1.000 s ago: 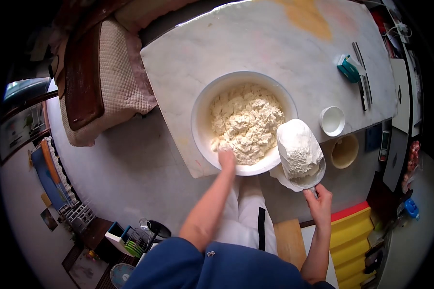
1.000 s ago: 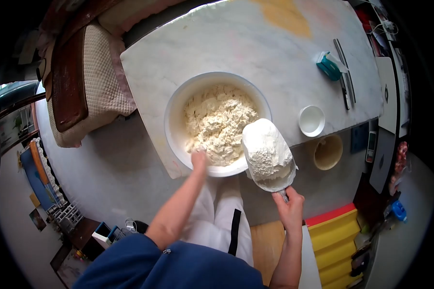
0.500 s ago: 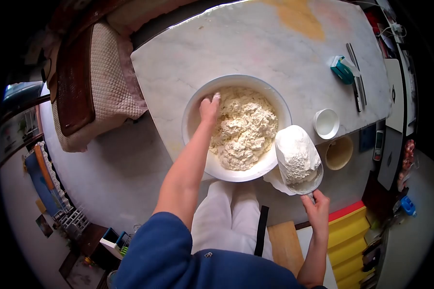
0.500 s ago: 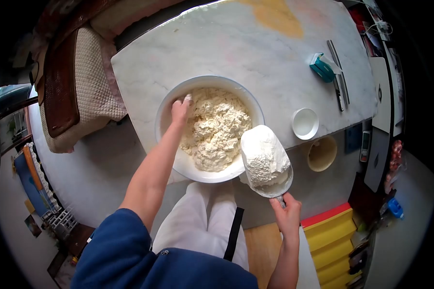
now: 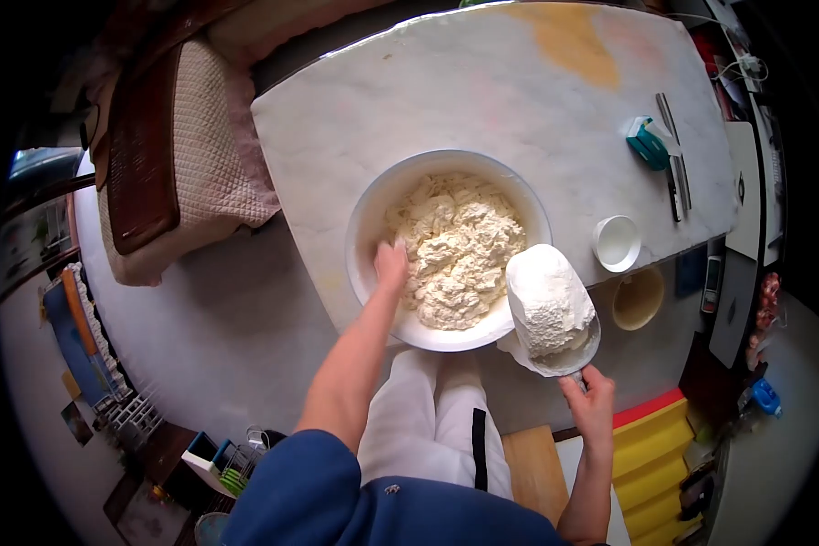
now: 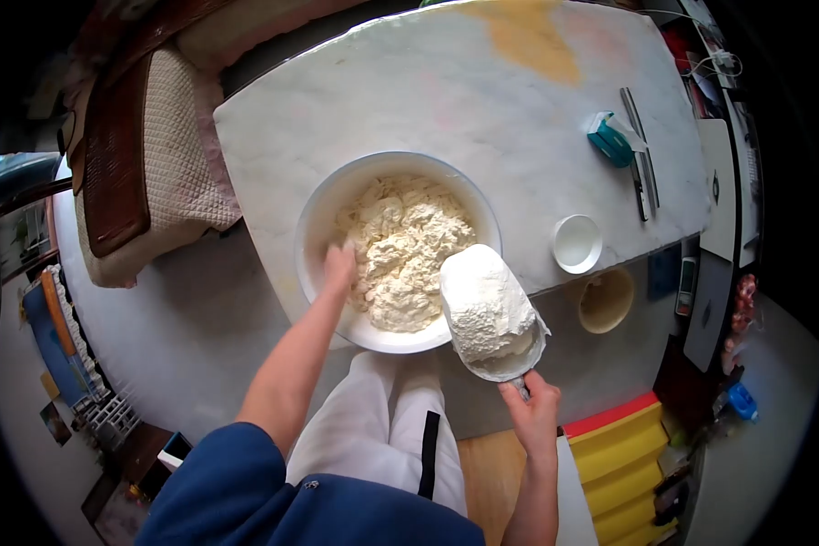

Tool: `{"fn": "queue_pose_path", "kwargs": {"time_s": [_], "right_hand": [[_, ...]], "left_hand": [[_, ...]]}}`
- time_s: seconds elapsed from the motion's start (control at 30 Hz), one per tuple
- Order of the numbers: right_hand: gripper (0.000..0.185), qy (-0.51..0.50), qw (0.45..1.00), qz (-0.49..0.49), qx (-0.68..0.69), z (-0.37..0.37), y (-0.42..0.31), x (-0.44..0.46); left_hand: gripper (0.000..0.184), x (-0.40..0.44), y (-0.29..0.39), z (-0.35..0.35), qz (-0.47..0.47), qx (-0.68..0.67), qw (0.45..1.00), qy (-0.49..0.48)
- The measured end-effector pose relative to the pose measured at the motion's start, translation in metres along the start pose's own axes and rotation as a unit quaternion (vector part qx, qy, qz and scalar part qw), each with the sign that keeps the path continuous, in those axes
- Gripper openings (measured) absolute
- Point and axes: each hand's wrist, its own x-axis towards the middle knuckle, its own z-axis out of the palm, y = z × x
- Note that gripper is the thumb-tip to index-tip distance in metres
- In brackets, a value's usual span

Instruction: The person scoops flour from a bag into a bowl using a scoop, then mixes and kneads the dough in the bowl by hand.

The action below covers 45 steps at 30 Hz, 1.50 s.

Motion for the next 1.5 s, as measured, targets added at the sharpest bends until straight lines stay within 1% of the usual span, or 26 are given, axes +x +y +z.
{"fn": "queue_pose_path", "kwargs": {"time_s": [0.03, 0.07, 0.13, 0.17, 0.23, 0.33, 0.43, 0.5, 0.57, 0.63, 0.67, 0.73, 0.77, 0.83, 0.9, 0.97, 1.03, 1.1, 1.13, 1.23, 1.33, 1.4, 1.47, 1.5], "right_hand": [[0.017, 0.002, 1.0, 0.001, -0.001, 0.0, -0.001, 0.0], [0.017, 0.003, 1.0, 0.004, -0.004, 0.0, -0.001, -0.001], [0.017, 0.008, 1.0, 0.009, -0.008, -0.001, 0.005, 0.0], [0.017, 0.009, 1.0, 0.012, -0.008, 0.0, 0.007, 0.0], [0.017, 0.011, 1.0, 0.02, -0.008, 0.002, 0.013, 0.001], [0.017, 0.01, 0.999, 0.021, -0.022, 0.001, 0.011, 0.0], [0.017, 0.011, 1.0, 0.016, -0.022, 0.002, 0.0, -0.001], [0.017, 0.014, 1.0, 0.008, -0.02, 0.002, -0.006, 0.001], [0.016, 0.01, 1.0, -0.001, -0.025, 0.002, -0.011, 0.0], [0.016, 0.012, 1.0, -0.005, -0.02, 0.003, -0.008, 0.001], [0.016, 0.013, 1.0, -0.006, -0.018, 0.004, -0.006, 0.002], [0.014, 0.013, 0.999, -0.022, -0.02, 0.005, -0.002, 0.004], [0.015, 0.014, 0.999, -0.03, -0.02, 0.006, 0.0, 0.005], [0.014, 0.013, 1.0, -0.007, -0.015, 0.007, -0.002, 0.004], [0.015, 0.011, 1.0, 0.006, -0.009, 0.009, -0.001, 0.004], [0.015, 0.013, 1.0, 0.012, -0.002, 0.01, 0.004, 0.003], [0.016, 0.012, 1.0, 0.012, -0.003, 0.01, 0.01, 0.001], [0.015, 0.013, 1.0, 0.011, -0.013, 0.007, 0.013, 0.001], [0.014, 0.013, 1.0, 0.01, -0.018, 0.007, 0.013, -0.001], [0.014, 0.02, 1.0, 0.018, -0.003, 0.008, 0.017, -0.003], [0.015, 0.03, 0.999, 0.037, 0.014, 0.007, 0.018, -0.006], [0.016, 0.033, 0.998, 0.043, 0.018, 0.006, 0.017, -0.007], [0.016, 0.031, 0.999, 0.042, 0.013, 0.004, 0.015, -0.007], [0.015, 0.032, 0.998, 0.043, 0.018, 0.004, 0.016, -0.007]], "left_hand": [[0.058, 0.01, 0.028, -0.003, 0.022, -0.002, 1.0, 0.011], [0.06, 0.042, 0.033, 0.01, 0.095, 0.045, 0.994, 0.025], [0.062, 0.053, 0.089, 0.018, 0.115, 0.107, 0.987, -0.032], [0.063, 0.047, 0.113, 0.023, 0.126, 0.139, 0.98, -0.058], [0.061, 0.012, 0.15, 0.024, 0.184, 0.187, 0.953, -0.154], [0.05, -0.019, 0.156, 0.036, 0.288, 0.342, 0.872, -0.2], [0.046, -0.032, 0.11, 0.037, 0.428, 0.316, 0.839, -0.112], [0.041, -0.042, 0.083, 0.014, 0.44, 0.35, 0.807, -0.178], [0.034, -0.047, 0.042, -0.009, 0.461, 0.363, 0.783, -0.207], [0.029, -0.04, 0.004, -0.038, 0.443, 0.379, 0.786, -0.205], [0.029, -0.035, 0.003, -0.053, 0.418, 0.397, 0.792, -0.205], [0.029, -0.031, 0.009, -0.077, 0.365, 0.431, 0.8, -0.204], [0.031, -0.031, 0.023, -0.082, 0.386, 0.419, 0.802, -0.181], [0.036, -0.028, 0.059, -0.083, 0.423, 0.392, 0.806, -0.133], [0.047, -0.018, 0.107, -0.062, 0.444, 0.384, 0.803, -0.108], [0.051, 0.003, 0.137, -0.016, 0.476, 0.359, 0.789, -0.149], [0.065, 0.002, 0.177, 0.029, 0.382, 0.372, 0.809, -0.247], [0.065, -0.019, 0.177, 0.073, 0.353, 0.408, 0.787, -0.3], [0.065, -0.026, 0.169, 0.085, 0.336, 0.428, 0.773, -0.325], [0.046, -0.036, 0.14, 0.085, 0.419, 0.434, 0.716, -0.351], [0.044, -0.046, 0.13, 0.047, 0.489, 0.454, 0.659, -0.347], [0.048, -0.046, 0.123, 0.01, 0.468, 0.436, 0.675, -0.368], [0.055, -0.042, 0.111, -0.022, 0.431, 0.464, 0.692, -0.346], [0.055, -0.036, 0.105, -0.036, 0.421, 0.472, 0.696, -0.341]]}}
